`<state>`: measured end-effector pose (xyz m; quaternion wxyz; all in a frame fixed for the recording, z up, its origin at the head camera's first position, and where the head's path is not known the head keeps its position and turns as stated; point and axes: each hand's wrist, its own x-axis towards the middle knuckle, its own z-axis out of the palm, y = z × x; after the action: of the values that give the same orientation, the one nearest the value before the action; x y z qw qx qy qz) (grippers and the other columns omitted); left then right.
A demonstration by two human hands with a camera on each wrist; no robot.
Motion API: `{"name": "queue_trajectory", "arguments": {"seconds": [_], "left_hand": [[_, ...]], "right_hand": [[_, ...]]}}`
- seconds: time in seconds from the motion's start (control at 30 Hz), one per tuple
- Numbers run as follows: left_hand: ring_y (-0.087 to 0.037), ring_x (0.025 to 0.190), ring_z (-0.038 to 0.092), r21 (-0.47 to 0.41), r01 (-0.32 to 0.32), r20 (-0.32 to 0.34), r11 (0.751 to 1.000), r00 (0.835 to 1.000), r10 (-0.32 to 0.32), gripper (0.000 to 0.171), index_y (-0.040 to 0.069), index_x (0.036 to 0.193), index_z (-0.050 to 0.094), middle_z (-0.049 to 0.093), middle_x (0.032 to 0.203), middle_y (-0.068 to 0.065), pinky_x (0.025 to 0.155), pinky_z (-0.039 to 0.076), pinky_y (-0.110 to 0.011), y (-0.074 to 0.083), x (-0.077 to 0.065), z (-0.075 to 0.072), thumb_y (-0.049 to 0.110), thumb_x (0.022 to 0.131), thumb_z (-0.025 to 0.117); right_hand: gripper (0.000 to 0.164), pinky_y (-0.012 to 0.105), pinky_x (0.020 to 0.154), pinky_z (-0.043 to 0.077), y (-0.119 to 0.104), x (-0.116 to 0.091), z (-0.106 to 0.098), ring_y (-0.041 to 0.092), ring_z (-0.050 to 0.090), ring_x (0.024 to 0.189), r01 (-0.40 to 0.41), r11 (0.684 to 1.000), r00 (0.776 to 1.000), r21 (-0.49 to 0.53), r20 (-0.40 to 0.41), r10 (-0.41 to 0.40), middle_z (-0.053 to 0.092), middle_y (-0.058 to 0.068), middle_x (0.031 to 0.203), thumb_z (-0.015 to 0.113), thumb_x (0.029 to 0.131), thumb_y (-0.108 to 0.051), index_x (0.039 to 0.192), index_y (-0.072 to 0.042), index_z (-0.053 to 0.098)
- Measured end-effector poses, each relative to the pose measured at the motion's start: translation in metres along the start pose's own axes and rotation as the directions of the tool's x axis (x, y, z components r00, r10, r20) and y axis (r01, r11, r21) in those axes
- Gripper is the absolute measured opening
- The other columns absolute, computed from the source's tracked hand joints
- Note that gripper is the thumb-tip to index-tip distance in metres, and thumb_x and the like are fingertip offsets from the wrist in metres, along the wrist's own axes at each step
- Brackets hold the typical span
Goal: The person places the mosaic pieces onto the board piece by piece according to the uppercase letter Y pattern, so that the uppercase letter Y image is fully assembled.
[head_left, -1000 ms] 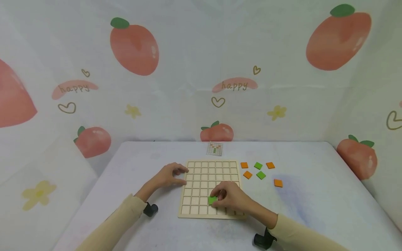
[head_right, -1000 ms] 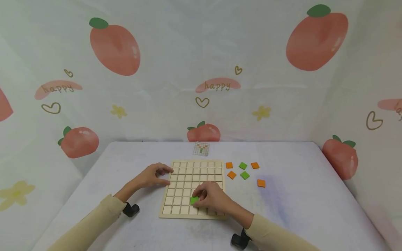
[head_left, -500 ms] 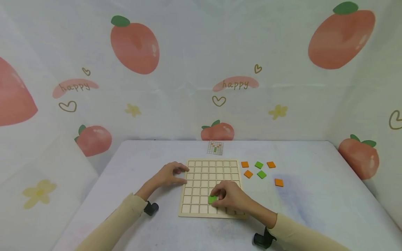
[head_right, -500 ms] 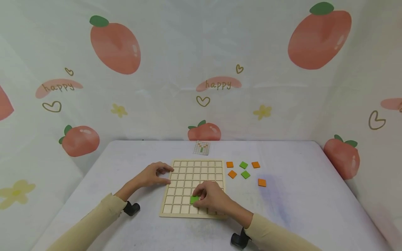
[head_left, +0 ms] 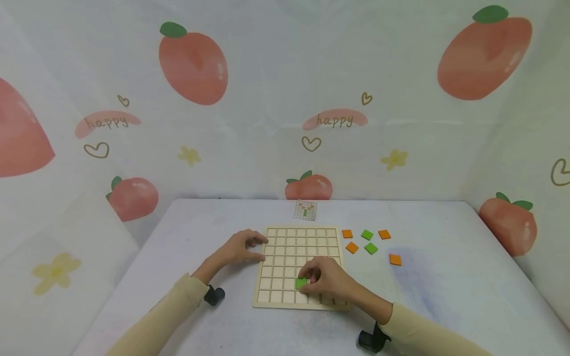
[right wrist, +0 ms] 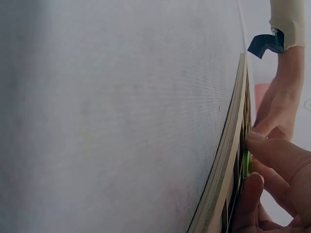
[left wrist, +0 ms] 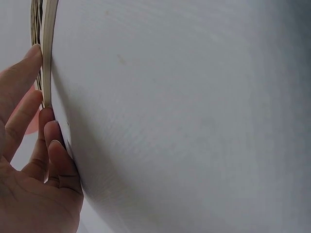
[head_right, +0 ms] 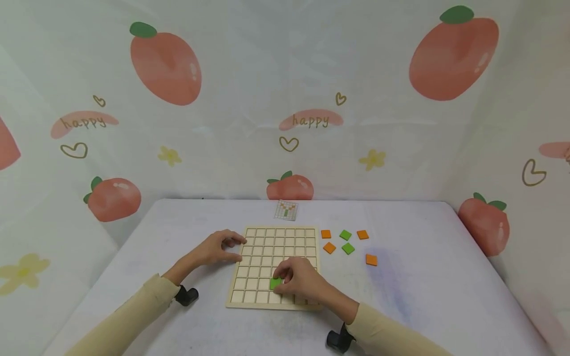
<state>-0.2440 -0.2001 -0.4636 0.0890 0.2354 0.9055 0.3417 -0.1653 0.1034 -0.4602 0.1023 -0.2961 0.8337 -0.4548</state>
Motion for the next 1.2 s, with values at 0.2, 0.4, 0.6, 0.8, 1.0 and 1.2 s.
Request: {"name": "queue_trajectory", "arguments": {"seconds": [0.2,0.4,0.6,0.8,1.0,1.2], "left_hand": [[-0.022,0.103,0.059,-0.003,-0.001,0.001,1.0,1.0,0.001,0.042,0.01,0.119,0.073,0.065,0.118,-0.002,0.092,0.048,-0.043,-0.001,0.0,0.0,0.02,0.081,0.089],[-0.023,0.103,0.059,-0.005,-0.002,0.003,1.0,1.0,0.002,0.042,0.01,0.119,0.073,0.065,0.119,-0.003,0.091,0.048,-0.043,0.0,0.0,0.0,0.02,0.081,0.088],[-0.023,0.103,0.059,0.002,0.009,-0.001,1.0,1.0,-0.009,0.042,0.01,0.119,0.073,0.065,0.119,-0.004,0.092,0.049,-0.043,0.001,0.001,0.001,0.019,0.081,0.089],[-0.022,0.102,0.059,0.0,0.029,-0.006,1.0,1.0,-0.029,0.043,0.011,0.119,0.073,0.065,0.117,-0.002,0.091,0.048,-0.043,0.002,0.0,0.001,0.019,0.08,0.089],[-0.022,0.103,0.059,-0.01,-0.003,-0.004,1.0,1.0,0.003,0.042,0.01,0.119,0.073,0.065,0.118,-0.003,0.091,0.048,-0.043,0.001,-0.002,0.002,0.019,0.081,0.089],[-0.022,0.102,0.059,-0.009,-0.013,-0.003,1.0,1.0,0.013,0.042,0.01,0.119,0.073,0.065,0.117,-0.002,0.091,0.048,-0.043,0.0,-0.002,0.001,0.02,0.081,0.088]], "right_hand": [[0.017,0.026,0.062,0.049,0.001,0.0,0.0,0.008,0.057,0.067,0.001,1.0,1.0,0.009,0.002,-0.001,0.065,-0.002,0.081,0.086,0.082,-0.011,0.095,-0.01,0.077],[0.016,0.025,0.061,0.048,0.002,0.001,-0.003,0.009,0.058,0.068,-0.015,1.0,1.0,0.021,0.014,0.015,0.065,-0.006,0.08,0.087,0.082,-0.014,0.094,-0.012,0.077],[0.016,0.025,0.064,0.051,0.005,-0.004,-0.01,0.012,0.061,0.072,0.001,0.995,0.999,0.104,0.053,-0.006,0.068,-0.001,0.086,0.086,0.083,-0.014,0.096,-0.01,0.078],[0.016,0.029,0.072,0.055,0.012,-0.017,-0.027,0.016,0.064,0.079,0.0,0.989,0.997,0.145,0.075,-0.011,0.07,0.003,0.095,0.082,0.087,-0.014,0.102,-0.009,0.078],[0.021,0.029,0.074,0.055,0.021,-0.037,-0.055,0.019,0.064,0.083,-0.006,0.989,0.998,0.149,0.055,-0.003,0.07,0.005,0.1,0.082,0.088,-0.013,0.106,-0.006,0.076],[0.024,0.029,0.076,0.056,0.031,-0.057,-0.082,0.019,0.065,0.084,0.013,0.985,0.999,0.17,0.043,-0.021,0.07,0.012,0.102,0.081,0.088,-0.011,0.109,-0.001,0.074]]}}
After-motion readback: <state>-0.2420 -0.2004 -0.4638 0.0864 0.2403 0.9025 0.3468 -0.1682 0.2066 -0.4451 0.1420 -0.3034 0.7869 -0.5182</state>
